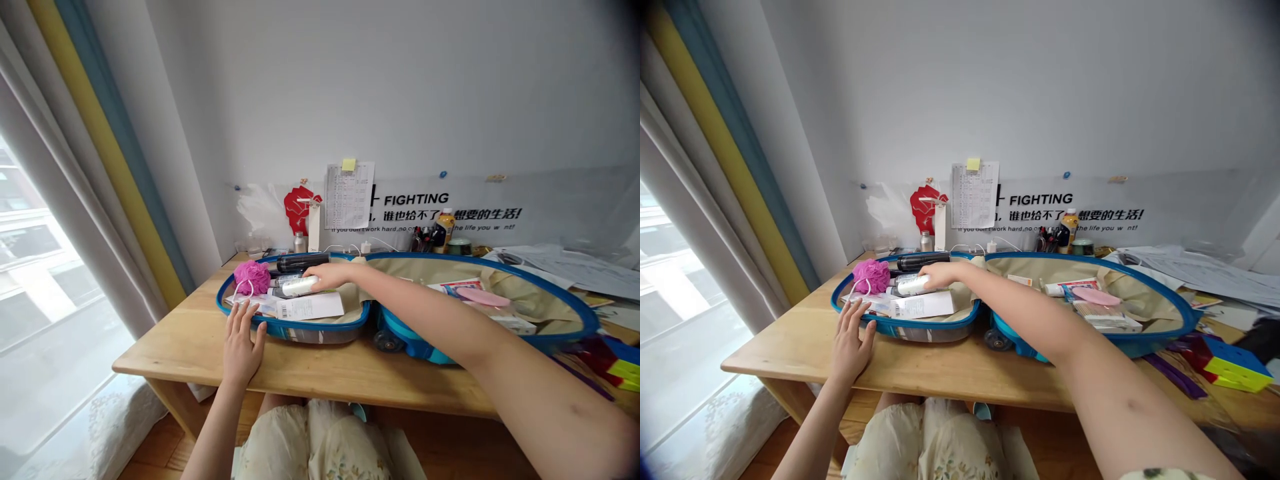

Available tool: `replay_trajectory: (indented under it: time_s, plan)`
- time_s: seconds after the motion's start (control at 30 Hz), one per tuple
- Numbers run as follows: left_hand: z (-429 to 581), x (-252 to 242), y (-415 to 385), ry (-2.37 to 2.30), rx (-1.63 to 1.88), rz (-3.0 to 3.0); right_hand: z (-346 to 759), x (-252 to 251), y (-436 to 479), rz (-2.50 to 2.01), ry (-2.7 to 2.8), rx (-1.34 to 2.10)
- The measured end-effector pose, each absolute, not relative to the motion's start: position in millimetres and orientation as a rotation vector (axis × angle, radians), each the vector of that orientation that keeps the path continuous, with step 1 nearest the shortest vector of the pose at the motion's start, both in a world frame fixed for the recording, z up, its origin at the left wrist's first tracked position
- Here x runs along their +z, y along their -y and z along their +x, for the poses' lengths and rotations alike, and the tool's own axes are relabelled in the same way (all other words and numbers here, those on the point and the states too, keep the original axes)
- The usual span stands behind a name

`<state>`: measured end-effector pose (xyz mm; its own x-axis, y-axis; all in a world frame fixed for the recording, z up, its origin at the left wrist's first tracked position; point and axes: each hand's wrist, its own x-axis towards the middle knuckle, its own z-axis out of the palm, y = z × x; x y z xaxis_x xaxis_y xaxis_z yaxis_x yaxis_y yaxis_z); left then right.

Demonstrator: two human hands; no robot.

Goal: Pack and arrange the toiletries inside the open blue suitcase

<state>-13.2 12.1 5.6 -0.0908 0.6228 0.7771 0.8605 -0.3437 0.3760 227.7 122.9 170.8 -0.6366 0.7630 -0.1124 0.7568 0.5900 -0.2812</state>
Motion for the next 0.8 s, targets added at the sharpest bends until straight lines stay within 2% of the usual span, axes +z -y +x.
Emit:
replay_trajectory:
  time_s: [0.23, 0.8]
  plan:
    - [-13.8, 4.4, -13.3, 1.628, -1.405, -1.931, 192.4, 147.7, -138.5, -1.294, 2.851, 0.458]
    - [-14.5, 3.0, -15.0, 1.614, -1.396, -1.917, 232.8, 138.2, -138.0, -1.359, 2.659, 0.617]
